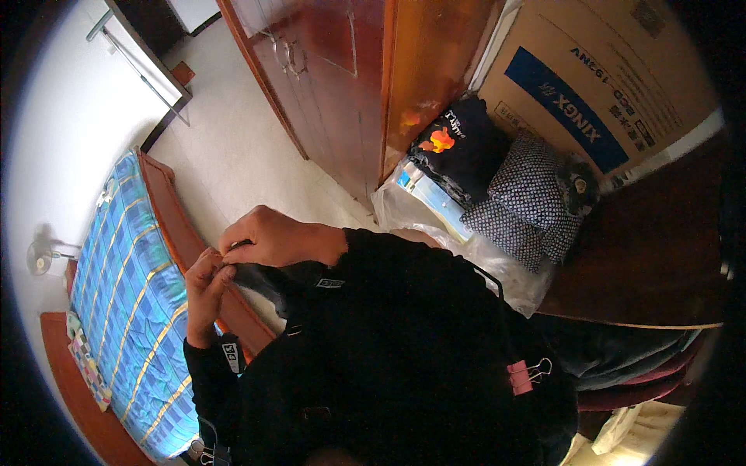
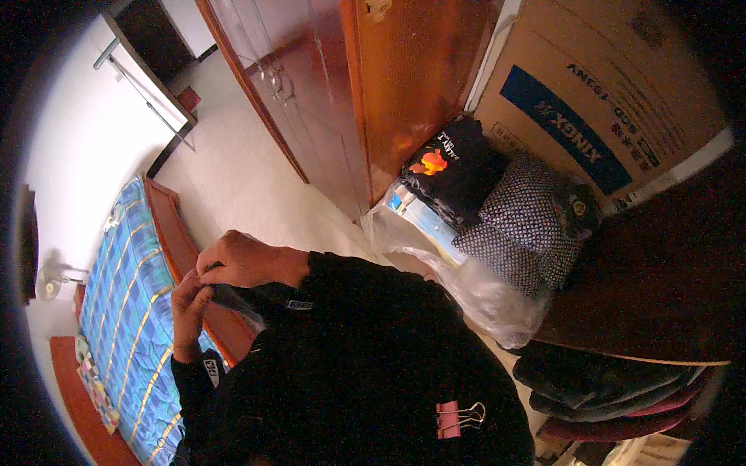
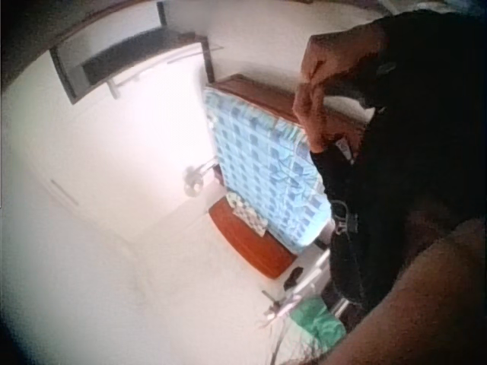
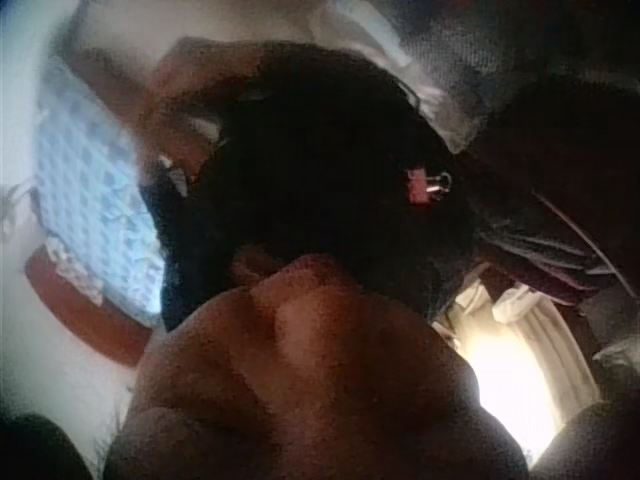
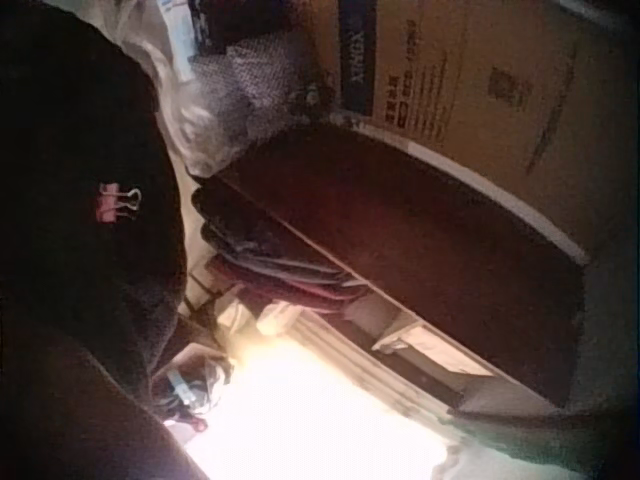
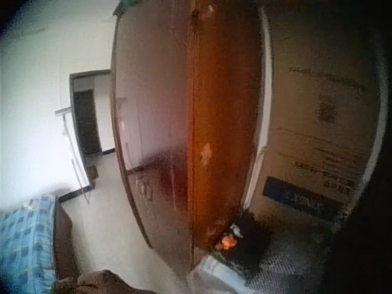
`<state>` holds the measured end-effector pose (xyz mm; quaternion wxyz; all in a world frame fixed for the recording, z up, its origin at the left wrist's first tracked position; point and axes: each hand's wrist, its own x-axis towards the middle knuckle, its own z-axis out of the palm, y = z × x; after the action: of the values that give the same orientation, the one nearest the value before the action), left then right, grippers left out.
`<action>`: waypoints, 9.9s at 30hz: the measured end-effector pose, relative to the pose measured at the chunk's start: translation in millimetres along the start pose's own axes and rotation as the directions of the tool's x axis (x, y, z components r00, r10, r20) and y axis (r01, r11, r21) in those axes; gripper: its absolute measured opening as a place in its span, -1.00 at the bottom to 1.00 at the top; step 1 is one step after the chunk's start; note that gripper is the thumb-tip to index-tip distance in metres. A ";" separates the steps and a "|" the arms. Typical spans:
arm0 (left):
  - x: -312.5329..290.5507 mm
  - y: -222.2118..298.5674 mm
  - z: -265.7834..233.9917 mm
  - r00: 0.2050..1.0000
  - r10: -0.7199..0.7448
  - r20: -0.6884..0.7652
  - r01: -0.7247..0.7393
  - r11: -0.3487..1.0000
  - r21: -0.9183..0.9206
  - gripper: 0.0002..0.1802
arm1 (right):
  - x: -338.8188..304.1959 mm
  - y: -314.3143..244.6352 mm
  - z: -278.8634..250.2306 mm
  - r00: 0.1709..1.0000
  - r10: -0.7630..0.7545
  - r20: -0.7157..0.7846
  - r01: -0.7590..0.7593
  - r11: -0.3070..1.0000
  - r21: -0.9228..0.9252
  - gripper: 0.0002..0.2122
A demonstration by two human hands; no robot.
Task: The person folds several garments on a bed, including black pants with a graphic print, camouflage-patterned pants, and a dark gray top. Each item is smoothed, folded into a compact rectangle, and stacked. The folded stack is then placed into a cardboard box.
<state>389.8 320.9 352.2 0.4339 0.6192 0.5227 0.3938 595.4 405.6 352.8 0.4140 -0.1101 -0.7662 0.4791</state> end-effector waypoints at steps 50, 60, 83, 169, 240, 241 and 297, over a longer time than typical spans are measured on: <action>-99.2 164.3 -299.5 0.688 0.409 -0.599 0.028 0.810 0.585 -0.84 | 99.0 120.6 -82.1 0.982 0.121 0.145 -0.080 0.961 -0.264 -0.86; -127.8 120.9 -325.7 0.704 0.258 -0.662 0.184 0.834 0.520 -0.84 | 156.3 90.4 -92.8 0.833 0.366 0.415 -0.143 0.866 -0.478 -0.81; -175.1 -14.4 -181.4 0.828 0.021 -0.560 0.330 0.790 0.517 -0.86 | 250.5 90.1 -82.3 0.988 -0.131 -0.078 0.023 0.635 -0.773 -0.82; -215.5 -42.8 -40.9 0.621 -0.235 -0.748 -0.155 0.898 -0.411 -0.93 | 298.1 24.4 128.0 0.967 0.070 0.245 -0.107 0.984 0.143 -0.88; -283.9 -56.4 -119.5 0.499 -0.573 -0.650 0.166 0.799 -0.577 -0.84 | 234.6 62.3 72.2 0.470 0.591 0.655 -0.436 0.801 -0.411 -0.92; -281.6 -51.2 -118.7 0.473 -0.596 -0.649 0.181 0.787 -0.590 -0.85 | 232.8 67.8 69.2 0.528 0.533 0.661 -0.427 0.839 -0.336 -0.93; -204.1 268.6 -191.8 0.834 0.089 -0.545 0.180 0.890 0.419 -0.68 | 55.4 84.3 120.2 0.232 0.013 0.973 -0.844 0.501 0.194 -0.41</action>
<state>262.0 122.5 660.3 0.1180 0.5505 0.7171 0.4109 452.2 403.2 288.7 -0.2348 0.1009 -0.5229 0.8132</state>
